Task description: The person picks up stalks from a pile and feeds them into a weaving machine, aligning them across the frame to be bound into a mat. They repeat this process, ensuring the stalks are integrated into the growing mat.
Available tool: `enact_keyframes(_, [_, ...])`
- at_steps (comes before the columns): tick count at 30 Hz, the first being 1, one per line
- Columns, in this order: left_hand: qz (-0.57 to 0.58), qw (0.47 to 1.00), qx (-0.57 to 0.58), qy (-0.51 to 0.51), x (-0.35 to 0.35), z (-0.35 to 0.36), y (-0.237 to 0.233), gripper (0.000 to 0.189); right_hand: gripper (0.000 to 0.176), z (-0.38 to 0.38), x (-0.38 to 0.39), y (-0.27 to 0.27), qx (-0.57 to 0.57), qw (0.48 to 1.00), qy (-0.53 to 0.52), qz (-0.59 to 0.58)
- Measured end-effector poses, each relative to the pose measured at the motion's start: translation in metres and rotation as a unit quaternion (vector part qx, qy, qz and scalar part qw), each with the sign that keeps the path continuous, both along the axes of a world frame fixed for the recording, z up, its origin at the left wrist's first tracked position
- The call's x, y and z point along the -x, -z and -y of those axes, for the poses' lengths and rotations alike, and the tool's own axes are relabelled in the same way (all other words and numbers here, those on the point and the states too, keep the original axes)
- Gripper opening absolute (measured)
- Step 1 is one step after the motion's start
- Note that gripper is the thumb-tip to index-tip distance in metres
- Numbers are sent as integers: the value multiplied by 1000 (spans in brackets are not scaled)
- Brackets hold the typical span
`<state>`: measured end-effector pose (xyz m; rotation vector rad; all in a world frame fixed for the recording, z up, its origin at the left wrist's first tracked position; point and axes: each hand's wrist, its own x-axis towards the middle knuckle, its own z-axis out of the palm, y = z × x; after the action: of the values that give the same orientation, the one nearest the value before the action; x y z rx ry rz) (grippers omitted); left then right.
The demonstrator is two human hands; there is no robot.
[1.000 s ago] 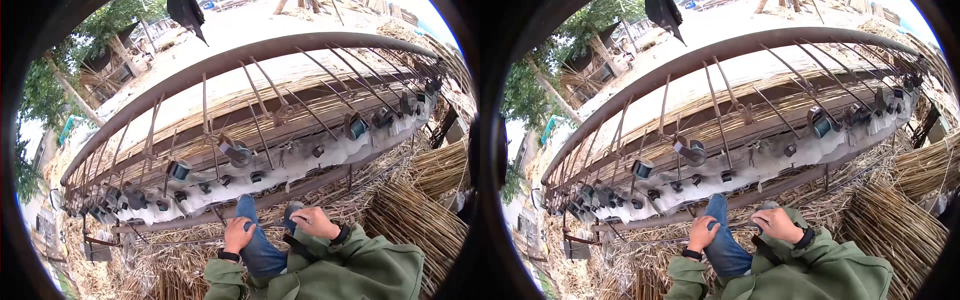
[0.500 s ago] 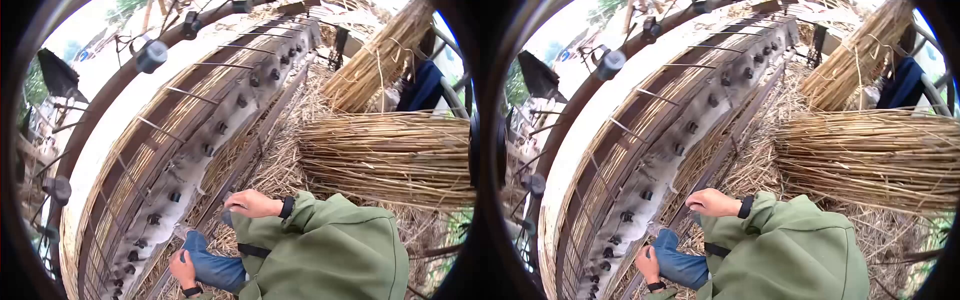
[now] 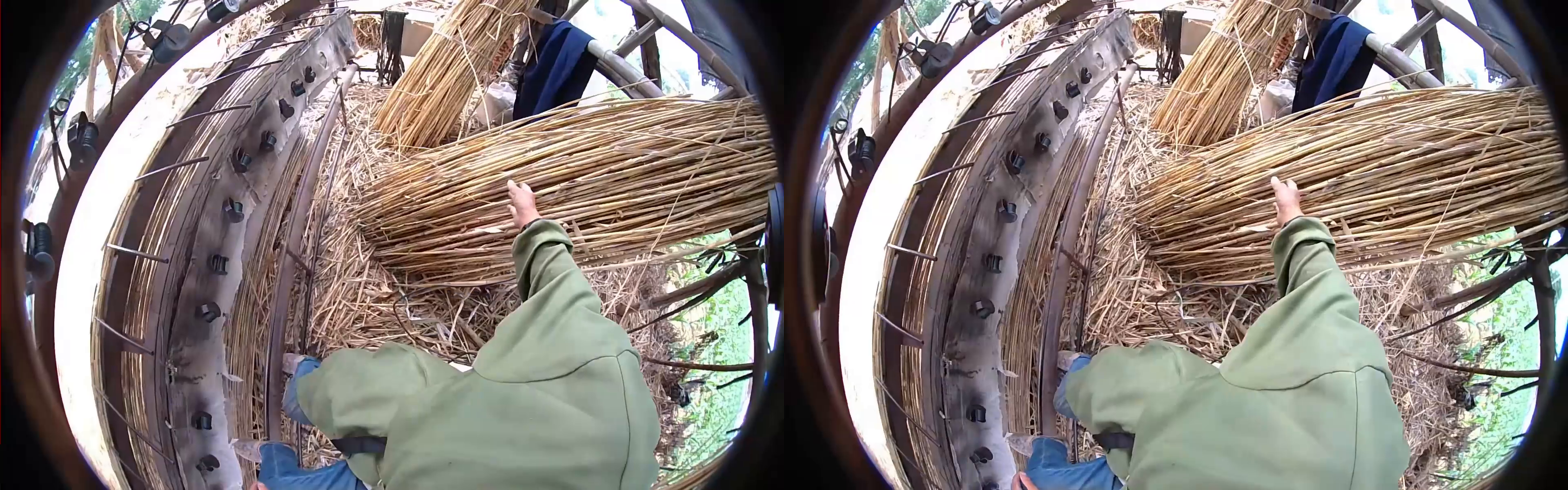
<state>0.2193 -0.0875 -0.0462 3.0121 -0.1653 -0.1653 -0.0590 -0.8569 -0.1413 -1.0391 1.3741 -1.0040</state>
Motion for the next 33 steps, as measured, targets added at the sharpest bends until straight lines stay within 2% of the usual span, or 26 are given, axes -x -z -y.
enact_keyframes(2, [-17,999,-18,-31,-1,7,-8,39,71,16,5,-47,-30,998,36,49])
enact_keyframes(4, [-5,1000,-6,-20,-2,1,-3,39,66,35,3,-61,-4,996,70,51])
enact_keyframes(5, [2,1000,-1,-13,-3,-2,-1,39,65,23,-9,-83,33,997,75,5])
enact_keyframes(6, [6,1000,6,-6,-5,-2,0,39,63,59,4,-64,28,998,54,-23])
enact_keyframes(9, [10,1000,18,1,-2,-1,-2,39,64,89,0,-23,-49,991,123,18])
enact_keyframes(13, [11,1000,1,-8,1,-3,-3,38,67,66,-27,-42,-75,981,177,2])
enact_keyframes(14, [11,1000,-3,-6,1,-7,0,38,58,61,-29,-51,-97,982,162,11])
enact_keyframes(16, [33,999,2,12,2,-15,5,38,50,75,-21,-51,-38,986,161,11])
enact_keyframes(17, [43,999,4,23,2,-17,7,38,43,73,-16,-53,-55,985,160,44])
enact_keyframes(20, [35,999,16,18,2,-14,1,38,36,56,-18,-53,-32,980,193,20])
enact_keyframes(22, [35,999,23,10,1,-10,-1,39,30,61,-13,-39,0,984,149,-93])
enact_keyframes(24, [34,999,14,14,-1,-16,4,39,31,41,-23,-41,6,971,168,-171])
enact_keyframes(25, [27,999,19,9,-1,-13,3,39,31,37,-24,-39,-27,966,183,-181])
enact_keyframes(28, [17,999,27,0,-1,0,-9,39,28,45,-19,-10,-32,964,196,-178])
enact_keyframes(33, [15,999,28,0,0,0,-9,39,27,31,-49,-33,-170,976,114,-79])
